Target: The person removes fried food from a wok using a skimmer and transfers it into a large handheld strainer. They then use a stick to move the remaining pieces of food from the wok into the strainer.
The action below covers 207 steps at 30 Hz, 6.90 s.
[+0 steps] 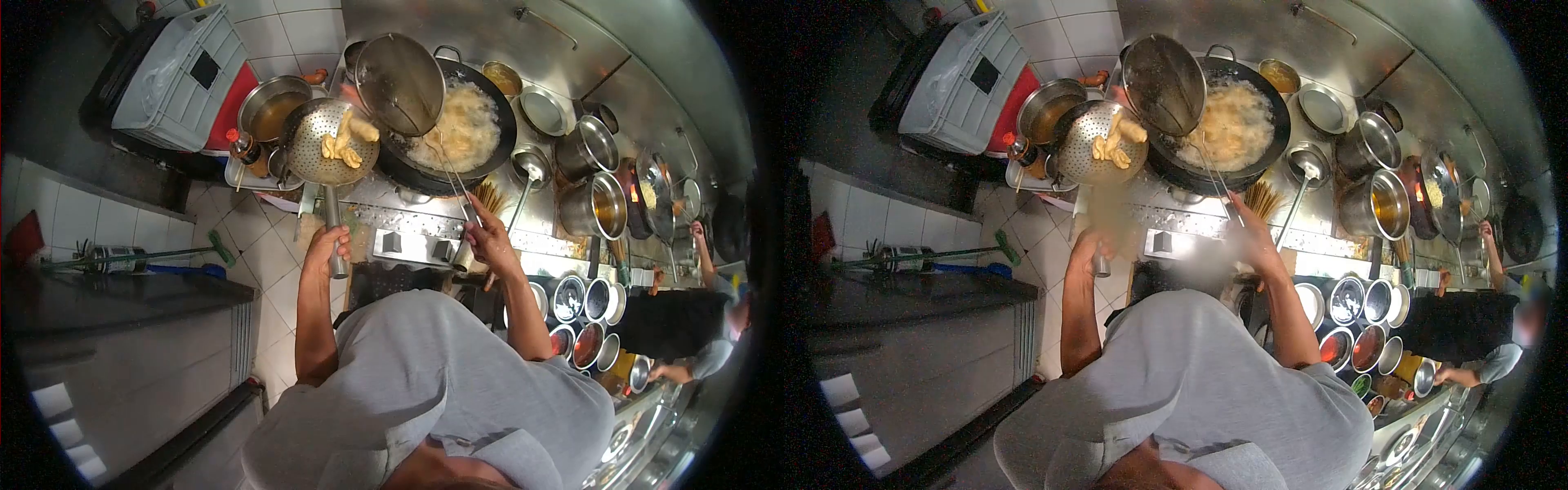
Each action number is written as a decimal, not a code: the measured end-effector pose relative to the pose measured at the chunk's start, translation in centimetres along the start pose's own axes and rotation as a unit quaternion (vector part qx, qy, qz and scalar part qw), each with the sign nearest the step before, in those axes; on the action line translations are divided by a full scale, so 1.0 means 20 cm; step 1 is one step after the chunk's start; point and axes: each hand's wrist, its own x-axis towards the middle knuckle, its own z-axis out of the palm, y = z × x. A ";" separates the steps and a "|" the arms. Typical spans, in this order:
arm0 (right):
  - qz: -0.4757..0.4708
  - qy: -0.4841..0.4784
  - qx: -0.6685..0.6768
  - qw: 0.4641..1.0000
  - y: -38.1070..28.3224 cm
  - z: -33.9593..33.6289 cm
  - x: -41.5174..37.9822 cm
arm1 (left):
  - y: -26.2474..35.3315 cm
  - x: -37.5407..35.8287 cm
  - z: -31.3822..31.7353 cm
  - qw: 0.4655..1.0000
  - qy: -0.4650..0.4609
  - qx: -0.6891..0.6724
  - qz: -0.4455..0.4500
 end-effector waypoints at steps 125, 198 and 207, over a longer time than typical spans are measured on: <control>0.155 -0.043 0.346 0.924 0.32 -0.69 0.05 | -0.01 -0.34 -0.09 0.992 0.088 -0.088 -0.011; 0.082 -0.014 0.122 0.989 -0.05 -0.12 0.02 | -0.04 -0.17 0.01 0.998 0.034 -0.053 -0.026; 0.018 -0.015 0.028 0.999 -0.04 -0.12 -0.09 | -0.03 -0.12 0.01 0.997 -0.005 -0.063 -0.044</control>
